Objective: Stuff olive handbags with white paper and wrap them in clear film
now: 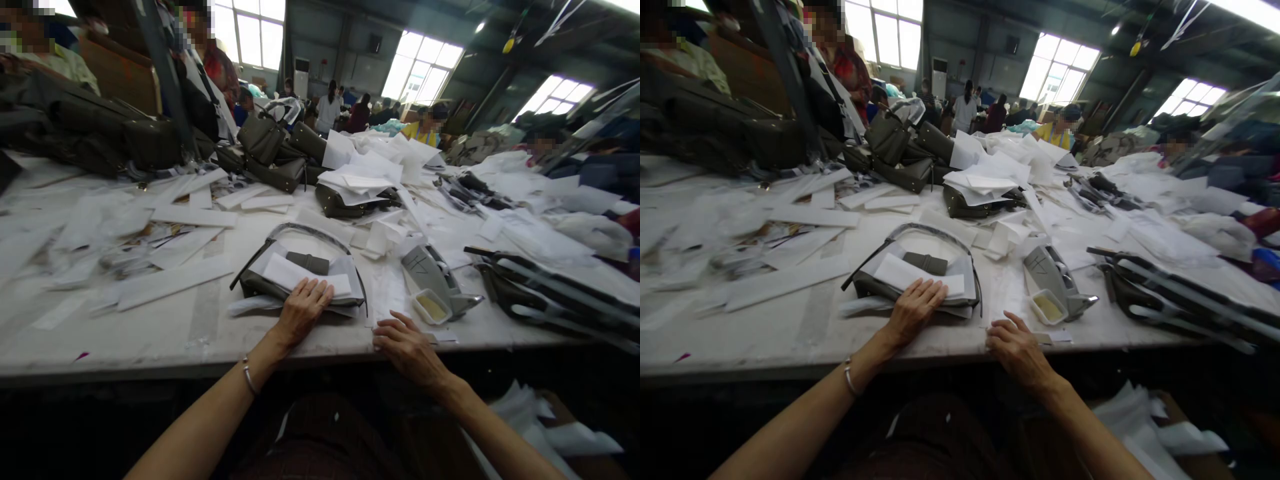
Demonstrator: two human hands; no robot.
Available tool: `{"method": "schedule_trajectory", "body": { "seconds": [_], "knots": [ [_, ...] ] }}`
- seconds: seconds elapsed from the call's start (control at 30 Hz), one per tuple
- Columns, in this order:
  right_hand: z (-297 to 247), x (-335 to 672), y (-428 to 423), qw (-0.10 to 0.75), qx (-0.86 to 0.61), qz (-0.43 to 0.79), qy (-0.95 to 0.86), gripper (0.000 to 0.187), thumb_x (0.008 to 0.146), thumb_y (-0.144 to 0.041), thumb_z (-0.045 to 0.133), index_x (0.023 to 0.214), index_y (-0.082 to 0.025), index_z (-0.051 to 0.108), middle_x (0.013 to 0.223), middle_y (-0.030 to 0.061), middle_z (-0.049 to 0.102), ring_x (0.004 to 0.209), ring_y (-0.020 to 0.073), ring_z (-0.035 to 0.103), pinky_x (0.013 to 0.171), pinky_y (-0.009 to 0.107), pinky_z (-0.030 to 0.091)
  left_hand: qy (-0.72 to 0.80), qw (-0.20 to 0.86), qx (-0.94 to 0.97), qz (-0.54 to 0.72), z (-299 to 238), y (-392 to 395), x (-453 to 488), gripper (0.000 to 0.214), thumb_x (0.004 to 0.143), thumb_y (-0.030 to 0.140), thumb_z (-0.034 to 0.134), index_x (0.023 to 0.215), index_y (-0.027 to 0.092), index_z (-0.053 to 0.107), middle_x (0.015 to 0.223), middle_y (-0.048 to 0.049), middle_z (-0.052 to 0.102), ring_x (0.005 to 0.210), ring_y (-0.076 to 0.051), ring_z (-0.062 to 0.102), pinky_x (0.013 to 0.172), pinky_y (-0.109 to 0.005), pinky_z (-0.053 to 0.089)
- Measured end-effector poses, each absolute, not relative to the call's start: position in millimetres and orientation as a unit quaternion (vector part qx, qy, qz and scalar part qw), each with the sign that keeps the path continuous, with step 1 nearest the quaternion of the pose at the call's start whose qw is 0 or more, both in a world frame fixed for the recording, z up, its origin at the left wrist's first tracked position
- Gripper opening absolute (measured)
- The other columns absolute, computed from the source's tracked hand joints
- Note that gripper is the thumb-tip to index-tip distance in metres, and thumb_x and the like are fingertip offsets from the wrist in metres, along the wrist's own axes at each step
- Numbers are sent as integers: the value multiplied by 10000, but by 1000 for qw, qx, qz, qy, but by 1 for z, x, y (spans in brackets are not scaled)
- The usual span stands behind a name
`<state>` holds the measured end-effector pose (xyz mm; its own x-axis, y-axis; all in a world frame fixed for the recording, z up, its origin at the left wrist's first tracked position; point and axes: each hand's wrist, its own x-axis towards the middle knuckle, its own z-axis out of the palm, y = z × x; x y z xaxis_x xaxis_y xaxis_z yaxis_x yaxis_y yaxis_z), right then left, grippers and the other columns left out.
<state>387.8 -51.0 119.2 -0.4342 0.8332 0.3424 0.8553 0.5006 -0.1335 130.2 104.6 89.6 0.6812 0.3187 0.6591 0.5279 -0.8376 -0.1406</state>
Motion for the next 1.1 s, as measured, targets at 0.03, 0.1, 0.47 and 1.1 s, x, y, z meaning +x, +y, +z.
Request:
{"method": "schedule_trajectory", "body": {
  "seconds": [0.03, 0.1, 0.47, 1.1],
  "knots": [
    [123, 384, -50, 198, -495, -29, -846, 167, 936, -123, 542, 989, -225, 663, 999, 20, 706, 1046, 209, 618, 1085, 501, 352, -236, 162, -902, -324, 90, 105, 131, 330, 1000, 178, 409, 1289, 168, 568, 1267, -71, 645, 1166, -239, 588, 1065, -446, 440],
    [132, 370, -48, 235, -499, -11, -834, 169, 946, -140, 528, 1000, -220, 667, 1013, 42, 706, 1024, 210, 627, 1048, 479, 397, -238, 163, -901, -324, 90, 104, 131, 325, 997, 184, 420, 1287, 168, 565, 1259, -72, 647, 1162, -237, 588, 1065, -443, 440],
    [207, 211, -66, 216, -369, 766, -481, 389, 759, -502, 771, 832, -126, 700, 756, 14, 661, 657, 88, 577, 623, 174, 439, -244, 172, -900, -318, 86, 104, 131, 316, 991, 204, 452, 1290, 180, 551, 1258, -90, 636, 1182, -226, 581, 1087, -440, 423],
    [178, 350, 190, 125, -700, 31, -702, 270, 943, -375, 525, 1002, -224, 741, 938, 66, 733, 868, 212, 641, 747, 293, 412, -253, 169, -886, -349, 94, 100, 130, 399, 988, 92, 343, 1358, 63, 491, 1278, -113, 641, 1182, -209, 598, 1077, -393, 449]
  ]
}}
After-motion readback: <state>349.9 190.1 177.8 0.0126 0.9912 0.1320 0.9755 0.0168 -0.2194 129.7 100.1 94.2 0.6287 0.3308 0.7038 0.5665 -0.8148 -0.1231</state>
